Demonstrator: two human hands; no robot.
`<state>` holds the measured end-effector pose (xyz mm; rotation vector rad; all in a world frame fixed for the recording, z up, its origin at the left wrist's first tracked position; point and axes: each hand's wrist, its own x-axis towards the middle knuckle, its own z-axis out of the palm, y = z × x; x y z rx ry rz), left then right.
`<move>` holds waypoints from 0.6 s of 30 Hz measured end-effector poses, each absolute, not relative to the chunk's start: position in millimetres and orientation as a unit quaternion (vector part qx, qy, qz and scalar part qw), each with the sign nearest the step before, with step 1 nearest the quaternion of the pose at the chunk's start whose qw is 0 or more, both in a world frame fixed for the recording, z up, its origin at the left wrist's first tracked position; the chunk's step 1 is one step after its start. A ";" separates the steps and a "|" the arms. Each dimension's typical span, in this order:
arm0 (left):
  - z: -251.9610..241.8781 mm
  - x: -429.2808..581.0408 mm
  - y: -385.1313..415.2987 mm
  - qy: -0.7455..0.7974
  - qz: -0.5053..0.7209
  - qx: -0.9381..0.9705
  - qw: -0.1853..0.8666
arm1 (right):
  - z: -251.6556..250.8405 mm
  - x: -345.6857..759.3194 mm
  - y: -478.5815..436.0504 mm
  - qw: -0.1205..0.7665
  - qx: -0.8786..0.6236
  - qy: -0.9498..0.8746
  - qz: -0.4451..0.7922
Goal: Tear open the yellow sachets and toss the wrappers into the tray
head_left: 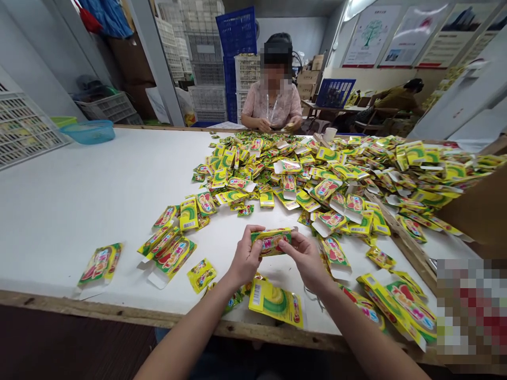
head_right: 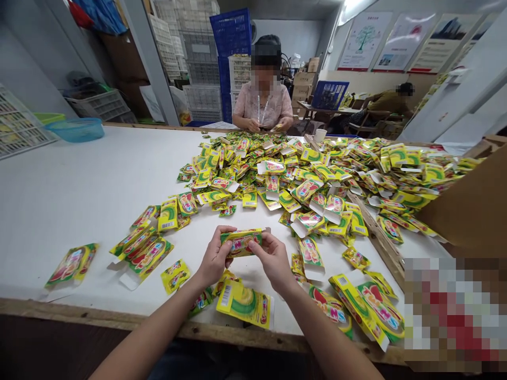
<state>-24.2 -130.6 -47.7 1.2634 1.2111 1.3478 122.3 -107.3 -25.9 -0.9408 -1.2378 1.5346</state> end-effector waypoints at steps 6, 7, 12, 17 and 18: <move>-45.3 -25.7 -128.6 0.539 0.577 0.457 0.411 | -33.8 116.0 -114.8 0.423 -0.401 -0.586 0.563; -44.4 -25.8 -129.8 0.524 0.561 0.471 0.434 | -35.6 116.2 -114.5 0.445 -0.416 -0.574 0.547; -42.9 -25.6 -136.9 0.461 0.498 0.562 0.474 | -34.6 124.6 -108.0 0.445 -0.420 -0.524 0.592; -47.9 -22.6 -135.2 0.497 0.537 0.549 0.404 | -32.1 119.8 -113.5 0.397 -0.366 -0.521 0.661; -48.7 -21.7 -134.8 0.496 0.530 0.543 0.424 | -32.7 119.7 -112.9 0.420 -0.379 -0.520 0.640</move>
